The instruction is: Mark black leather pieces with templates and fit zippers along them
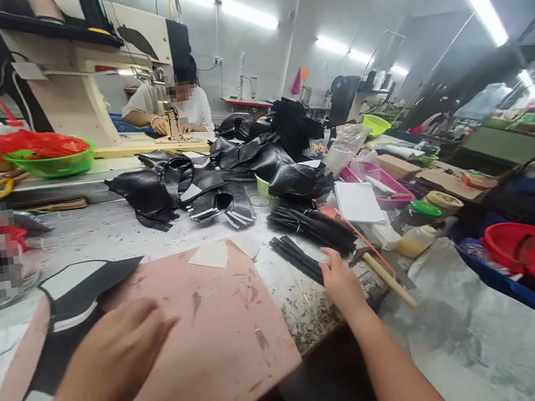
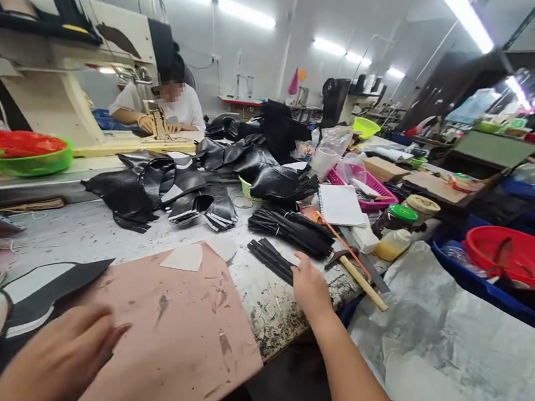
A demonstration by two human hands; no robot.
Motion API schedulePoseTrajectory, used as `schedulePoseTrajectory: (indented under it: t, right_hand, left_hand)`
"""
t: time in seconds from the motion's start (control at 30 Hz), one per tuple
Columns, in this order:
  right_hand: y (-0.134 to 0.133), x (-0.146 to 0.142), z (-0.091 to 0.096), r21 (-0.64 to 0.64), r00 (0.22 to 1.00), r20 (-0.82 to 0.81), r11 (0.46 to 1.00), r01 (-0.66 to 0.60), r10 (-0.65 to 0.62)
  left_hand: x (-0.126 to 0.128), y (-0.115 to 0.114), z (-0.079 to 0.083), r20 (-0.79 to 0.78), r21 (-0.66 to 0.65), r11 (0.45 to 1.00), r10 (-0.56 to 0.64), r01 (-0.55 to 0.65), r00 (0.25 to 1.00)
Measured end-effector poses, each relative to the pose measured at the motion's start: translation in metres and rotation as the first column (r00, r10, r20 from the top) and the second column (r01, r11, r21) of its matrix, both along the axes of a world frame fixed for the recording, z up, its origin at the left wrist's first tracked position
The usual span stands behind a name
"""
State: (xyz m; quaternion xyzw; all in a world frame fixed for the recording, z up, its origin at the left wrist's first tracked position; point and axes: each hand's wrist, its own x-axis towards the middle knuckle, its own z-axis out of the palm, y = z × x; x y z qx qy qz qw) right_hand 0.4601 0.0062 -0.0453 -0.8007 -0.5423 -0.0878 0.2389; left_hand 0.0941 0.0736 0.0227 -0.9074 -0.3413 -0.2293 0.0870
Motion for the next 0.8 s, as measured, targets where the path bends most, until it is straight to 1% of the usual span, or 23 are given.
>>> schedulePoseTrajectory:
  t: [0.03, 0.07, 0.1, 0.13, 0.2, 0.27, 0.37, 0.43, 0.53, 0.6, 0.7, 0.73, 0.8]
  right_hand:
    - [0.008, 0.006, 0.0, -0.04, 0.999, -0.029, 0.998, -0.045, 0.044]
    - [0.016, 0.009, 0.0, -0.072, 0.995, -0.048, 0.993, -0.093, 0.089]
    - [0.024, 0.012, -0.001, -0.096, 0.99, -0.062, 0.987, -0.13, 0.124]
    - [0.03, 0.013, -0.001, -0.115, 0.987, -0.072, 0.982, -0.15, 0.142]
    - [0.039, 0.016, -0.002, -0.152, 0.984, -0.091, 0.974, -0.166, 0.154]
    - [0.043, 0.019, -0.003, -0.178, 0.983, -0.1, 0.969, -0.172, 0.156]
    - [0.044, 0.022, -0.002, -0.206, 0.982, -0.096, 0.962, -0.181, 0.165]
    - [0.043, 0.023, 0.001, -0.223, 0.983, -0.076, 0.958, -0.179, 0.166]
    - [0.044, 0.019, 0.005, -0.253, 0.984, -0.027, 0.951, -0.175, 0.174]
    - [0.045, 0.016, 0.006, -0.274, 0.982, 0.009, 0.945, -0.178, 0.187]
    - [0.047, 0.011, 0.004, -0.298, 0.98, 0.065, 0.941, -0.16, 0.187]
    - [0.047, 0.011, 0.003, -0.301, 0.983, 0.073, 0.943, -0.141, 0.17]
    - [0.048, 0.012, -0.001, -0.269, 0.996, 0.029, 0.96, -0.076, 0.086]
  left_hand:
    - [0.027, 0.002, 0.003, -0.083, 0.031, 0.996, -0.087, 0.089, 0.993]
    - [0.053, 0.004, 0.004, -0.133, 0.049, 0.988, -0.138, 0.146, 0.981]
    - [0.078, 0.006, 0.003, -0.176, 0.038, 0.976, -0.203, 0.212, 0.963]
    - [0.101, 0.008, 0.001, -0.216, 0.004, 0.963, -0.263, 0.271, 0.94]
    - [0.142, 0.013, -0.008, -0.276, -0.068, 0.938, -0.345, 0.34, 0.897]
    - [0.176, 0.02, -0.02, -0.316, -0.116, 0.912, -0.409, 0.393, 0.856]
    - [0.214, 0.031, -0.039, -0.323, -0.161, 0.89, -0.456, 0.427, 0.829]
    - [0.231, 0.038, -0.051, -0.323, -0.184, 0.886, -0.463, 0.425, 0.826]
    - [0.243, 0.043, -0.062, -0.315, -0.221, 0.886, -0.46, 0.407, 0.83]
    - [0.245, 0.044, -0.065, -0.306, -0.243, 0.887, -0.453, 0.392, 0.837]
    - [0.246, 0.043, -0.064, -0.296, -0.267, 0.891, -0.439, 0.368, 0.848]
    - [0.247, 0.043, -0.064, -0.293, -0.271, 0.893, -0.433, 0.36, 0.852]
    - [0.249, 0.042, -0.063, -0.286, -0.271, 0.896, -0.423, 0.351, 0.86]
